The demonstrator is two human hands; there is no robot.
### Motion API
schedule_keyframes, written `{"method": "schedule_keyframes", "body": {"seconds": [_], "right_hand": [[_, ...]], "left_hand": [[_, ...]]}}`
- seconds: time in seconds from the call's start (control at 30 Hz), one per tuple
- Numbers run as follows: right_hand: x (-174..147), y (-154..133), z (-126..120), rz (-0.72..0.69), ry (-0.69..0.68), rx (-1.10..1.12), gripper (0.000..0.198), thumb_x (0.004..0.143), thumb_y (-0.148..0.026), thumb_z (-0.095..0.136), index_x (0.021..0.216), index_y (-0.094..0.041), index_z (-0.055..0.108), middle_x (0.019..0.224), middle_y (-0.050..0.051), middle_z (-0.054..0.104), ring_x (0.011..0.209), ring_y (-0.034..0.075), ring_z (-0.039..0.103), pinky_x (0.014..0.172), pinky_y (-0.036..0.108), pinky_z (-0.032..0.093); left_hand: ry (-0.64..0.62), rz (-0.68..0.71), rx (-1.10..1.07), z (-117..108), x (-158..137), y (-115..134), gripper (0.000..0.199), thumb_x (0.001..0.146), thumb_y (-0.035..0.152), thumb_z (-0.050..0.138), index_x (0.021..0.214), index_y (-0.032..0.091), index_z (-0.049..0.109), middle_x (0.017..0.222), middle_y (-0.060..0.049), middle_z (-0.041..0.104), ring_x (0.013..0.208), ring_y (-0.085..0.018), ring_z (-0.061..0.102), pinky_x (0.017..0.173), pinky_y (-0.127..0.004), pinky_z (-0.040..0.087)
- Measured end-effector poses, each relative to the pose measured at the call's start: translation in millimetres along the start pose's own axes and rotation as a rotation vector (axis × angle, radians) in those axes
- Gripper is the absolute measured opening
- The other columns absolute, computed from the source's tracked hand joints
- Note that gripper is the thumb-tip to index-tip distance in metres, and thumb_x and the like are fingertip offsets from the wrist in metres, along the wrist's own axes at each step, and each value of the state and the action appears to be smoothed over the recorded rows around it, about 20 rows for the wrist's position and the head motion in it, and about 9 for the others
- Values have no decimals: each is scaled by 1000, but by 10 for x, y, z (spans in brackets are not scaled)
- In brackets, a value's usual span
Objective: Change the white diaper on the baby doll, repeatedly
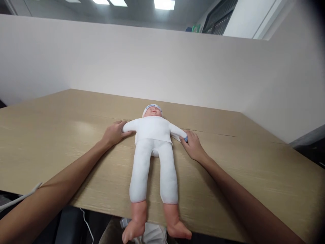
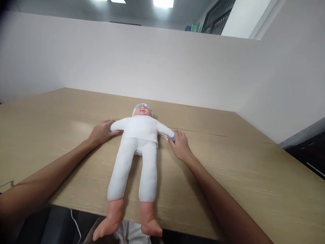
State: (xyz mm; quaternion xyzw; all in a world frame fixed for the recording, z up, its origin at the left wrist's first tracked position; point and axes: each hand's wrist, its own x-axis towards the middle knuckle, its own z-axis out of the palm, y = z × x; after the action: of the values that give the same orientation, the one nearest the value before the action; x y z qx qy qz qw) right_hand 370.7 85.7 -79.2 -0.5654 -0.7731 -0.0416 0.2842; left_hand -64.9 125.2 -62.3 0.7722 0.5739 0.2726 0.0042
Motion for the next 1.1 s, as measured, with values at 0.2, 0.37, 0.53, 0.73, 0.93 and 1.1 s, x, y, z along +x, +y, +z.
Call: {"method": "schedule_keyframes", "body": {"seconds": [0.2, 0.37, 0.53, 0.73, 0.93, 1.1], "right_hand": [[382, 136, 130, 15, 31, -27, 41, 106, -45, 50, 131, -16, 66, 125, 18, 75, 110, 36, 64, 100, 51, 49], [586, -10, 151, 34, 148, -248, 42, 96, -42, 62, 127, -16, 71, 119, 18, 74, 110, 39, 63, 99, 50, 48], [760, -226, 213, -82, 84, -269, 57, 97, -43, 63, 145, -13, 62, 127, 19, 73, 117, 38, 63, 106, 48, 45], [853, -374, 337, 16, -6, -312, 52, 101, -35, 61, 147, -12, 56, 123, 17, 75, 106, 35, 67, 88, 40, 45], [825, -350, 361, 27, 20, -317, 39, 101, -36, 61, 136, -17, 61, 112, 15, 77, 98, 34, 66, 78, 39, 41], [830, -283, 399, 16, 53, -242, 37, 101, -39, 59, 132, -20, 63, 111, 15, 78, 97, 36, 66, 77, 40, 42]], "left_hand": [[16, 35, 38, 217, 451, -202, 63, 94, 80, 61, 112, 23, 77, 107, -11, 78, 101, -33, 69, 79, -38, 51], [109, 190, 125, 357, 698, -277, 69, 97, 76, 60, 136, 22, 74, 123, -16, 75, 114, -38, 63, 100, -49, 51], [17, 294, 192, 368, 849, 22, 73, 98, 57, 64, 158, 18, 53, 139, -19, 72, 126, -42, 61, 106, -53, 47], [-180, 179, 192, 315, 1041, 268, 56, 98, 46, 60, 146, 19, 54, 121, -17, 79, 107, -39, 74, 85, -42, 51], [-175, 139, 201, 347, 1018, 218, 50, 99, 46, 58, 141, 20, 55, 115, -16, 80, 102, -37, 76, 80, -39, 50], [-139, 102, 215, 382, 905, 283, 54, 98, 44, 60, 145, 17, 54, 109, -17, 78, 102, -38, 74, 85, -41, 49]]}}
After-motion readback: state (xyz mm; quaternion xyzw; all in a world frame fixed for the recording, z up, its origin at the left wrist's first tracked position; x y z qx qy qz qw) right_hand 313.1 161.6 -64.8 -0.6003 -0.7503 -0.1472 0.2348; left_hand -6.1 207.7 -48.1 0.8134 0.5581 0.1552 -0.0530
